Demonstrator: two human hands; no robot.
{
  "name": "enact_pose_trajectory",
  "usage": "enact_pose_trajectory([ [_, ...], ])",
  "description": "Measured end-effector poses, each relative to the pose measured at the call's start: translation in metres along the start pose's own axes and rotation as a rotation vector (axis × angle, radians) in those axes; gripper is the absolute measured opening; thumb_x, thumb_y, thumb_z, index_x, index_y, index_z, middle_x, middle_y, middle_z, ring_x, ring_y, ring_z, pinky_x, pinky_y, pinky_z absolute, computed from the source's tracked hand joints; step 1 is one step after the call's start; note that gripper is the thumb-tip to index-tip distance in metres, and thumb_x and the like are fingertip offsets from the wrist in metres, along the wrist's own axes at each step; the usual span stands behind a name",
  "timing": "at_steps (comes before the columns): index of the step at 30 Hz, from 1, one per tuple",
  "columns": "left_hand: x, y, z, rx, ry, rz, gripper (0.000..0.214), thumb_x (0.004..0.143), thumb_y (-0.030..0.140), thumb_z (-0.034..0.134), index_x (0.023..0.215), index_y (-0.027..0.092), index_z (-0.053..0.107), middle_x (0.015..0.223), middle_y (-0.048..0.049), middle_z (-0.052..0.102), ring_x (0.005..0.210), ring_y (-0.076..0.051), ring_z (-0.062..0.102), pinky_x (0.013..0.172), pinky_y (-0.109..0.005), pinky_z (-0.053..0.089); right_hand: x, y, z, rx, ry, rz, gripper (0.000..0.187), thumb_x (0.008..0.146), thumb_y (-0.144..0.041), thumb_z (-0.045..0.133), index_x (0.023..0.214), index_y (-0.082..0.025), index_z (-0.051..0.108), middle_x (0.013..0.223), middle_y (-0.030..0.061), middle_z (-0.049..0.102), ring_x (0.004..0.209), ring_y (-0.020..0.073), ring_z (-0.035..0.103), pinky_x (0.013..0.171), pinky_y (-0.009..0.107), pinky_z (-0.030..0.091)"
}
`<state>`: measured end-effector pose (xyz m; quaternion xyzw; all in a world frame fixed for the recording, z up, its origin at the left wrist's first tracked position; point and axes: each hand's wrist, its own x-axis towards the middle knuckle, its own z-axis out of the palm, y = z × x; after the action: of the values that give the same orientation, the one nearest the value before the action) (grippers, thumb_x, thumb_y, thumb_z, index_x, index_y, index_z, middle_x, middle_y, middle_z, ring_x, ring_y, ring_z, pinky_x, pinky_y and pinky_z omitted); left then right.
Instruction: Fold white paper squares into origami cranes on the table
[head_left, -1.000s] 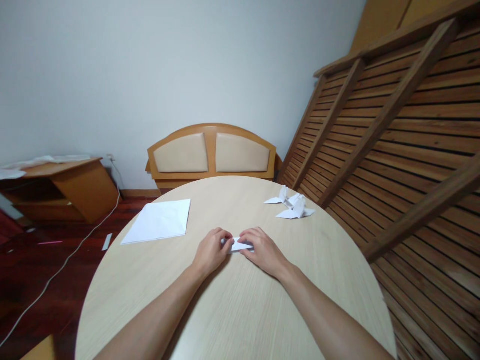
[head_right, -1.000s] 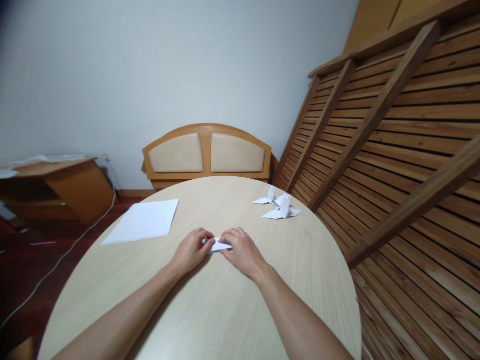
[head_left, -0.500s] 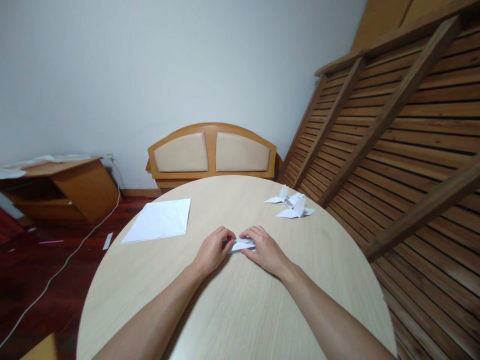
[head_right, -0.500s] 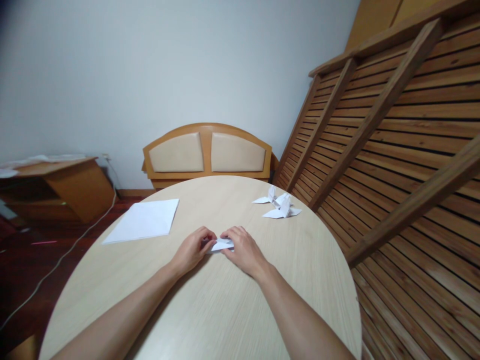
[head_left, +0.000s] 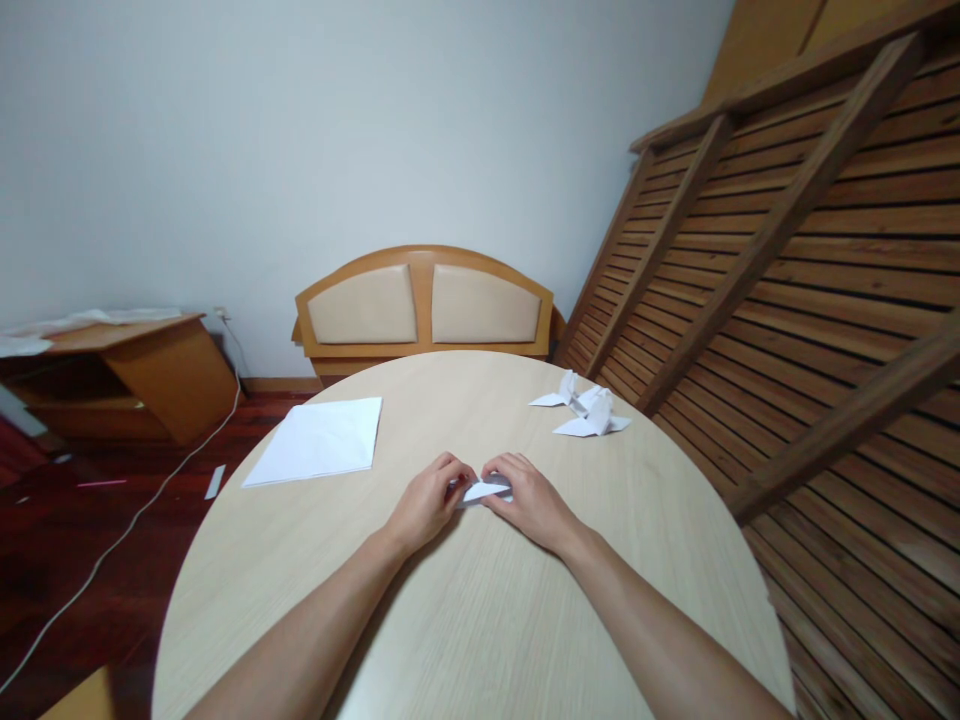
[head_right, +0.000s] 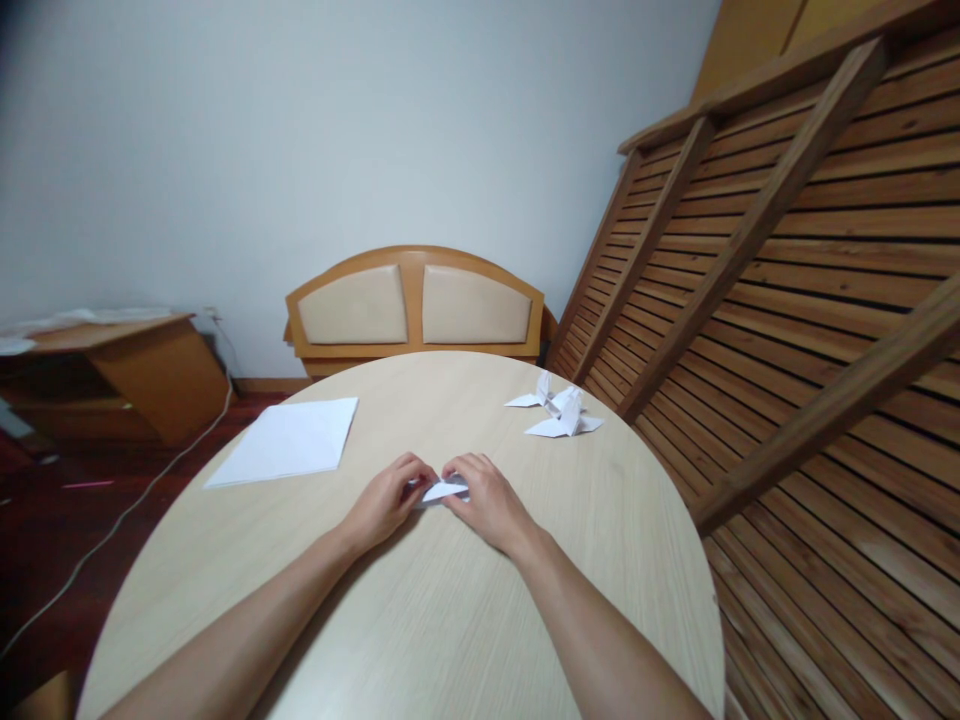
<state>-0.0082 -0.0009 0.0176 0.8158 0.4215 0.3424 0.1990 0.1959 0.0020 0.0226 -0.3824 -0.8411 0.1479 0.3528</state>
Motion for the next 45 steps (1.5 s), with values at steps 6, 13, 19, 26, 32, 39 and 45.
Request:
enact_pose_trajectory([
  [6,0.0,-0.003,0.002,-0.012,0.006,-0.001,0.014,0.093,0.018,0.051,0.096,0.02,0.064,0.095,-0.0048,0.061,0.086,-0.017,0.059,0.077,-0.029,0.045,-0.001,0.001,0.0,-0.111,0.001,-0.018,0.013,0.08,-0.012,0.073,0.086,-0.024,0.071,0.105,0.0046,0.065,0.105,0.0228,0.056,0.091,0.039,0.044],
  [13,0.0,-0.006,0.004,0.018,0.018,-0.004,0.013,0.093,0.018,0.051,0.097,0.02,0.062,0.094,-0.0048,0.062,0.086,-0.018,0.059,0.076,-0.029,0.045,0.0,-0.001,0.002,-0.193,-0.008,-0.02,0.011,0.082,-0.013,0.071,0.084,-0.023,0.072,0.092,0.0029,0.063,0.095,0.021,0.058,0.083,0.036,0.045],
  [19,0.0,-0.007,0.005,0.022,0.026,-0.002,0.013,0.092,0.017,0.051,0.097,0.02,0.063,0.094,-0.0044,0.062,0.085,-0.018,0.06,0.076,-0.029,0.046,0.0,-0.002,0.001,-0.206,-0.012,-0.005,0.011,0.081,-0.013,0.072,0.084,-0.023,0.072,0.093,0.0024,0.064,0.094,0.0204,0.059,0.081,0.035,0.045],
  [26,-0.001,-0.001,0.003,0.059,0.017,-0.018,0.015,0.091,0.019,0.052,0.097,0.02,0.066,0.099,-0.0066,0.064,0.093,-0.02,0.061,0.083,-0.032,0.047,0.0,0.001,0.002,-0.15,-0.028,-0.026,0.011,0.081,-0.012,0.072,0.084,-0.023,0.072,0.091,0.0018,0.064,0.091,0.019,0.06,0.082,0.033,0.045],
  [32,-0.001,0.004,0.0,0.086,-0.001,0.034,0.016,0.091,0.026,0.056,0.101,0.019,0.066,0.1,-0.008,0.067,0.096,-0.023,0.06,0.087,-0.036,0.046,0.0,0.003,0.002,-0.093,-0.024,-0.01,0.01,0.081,-0.014,0.072,0.084,-0.022,0.07,0.089,0.0016,0.068,0.09,0.0196,0.062,0.083,0.033,0.045],
  [39,-0.001,0.005,-0.001,0.175,0.008,0.052,0.022,0.086,0.02,0.062,0.108,0.02,0.063,0.102,-0.0083,0.069,0.098,-0.024,0.06,0.085,-0.034,0.046,0.0,0.003,0.003,-0.003,0.056,0.041,0.013,0.08,-0.01,0.068,0.077,-0.02,0.061,0.086,0.0013,0.068,0.083,0.0175,0.063,0.077,0.03,0.046],
  [45,0.0,0.003,-0.001,0.218,-0.048,0.01,0.014,0.089,0.023,0.059,0.102,0.02,0.066,0.094,-0.0074,0.071,0.088,-0.023,0.063,0.078,-0.032,0.046,0.0,0.004,0.002,0.057,0.017,0.041,0.011,0.082,-0.009,0.066,0.081,-0.021,0.065,0.084,0.0004,0.068,0.079,0.016,0.064,0.073,0.027,0.046],
])
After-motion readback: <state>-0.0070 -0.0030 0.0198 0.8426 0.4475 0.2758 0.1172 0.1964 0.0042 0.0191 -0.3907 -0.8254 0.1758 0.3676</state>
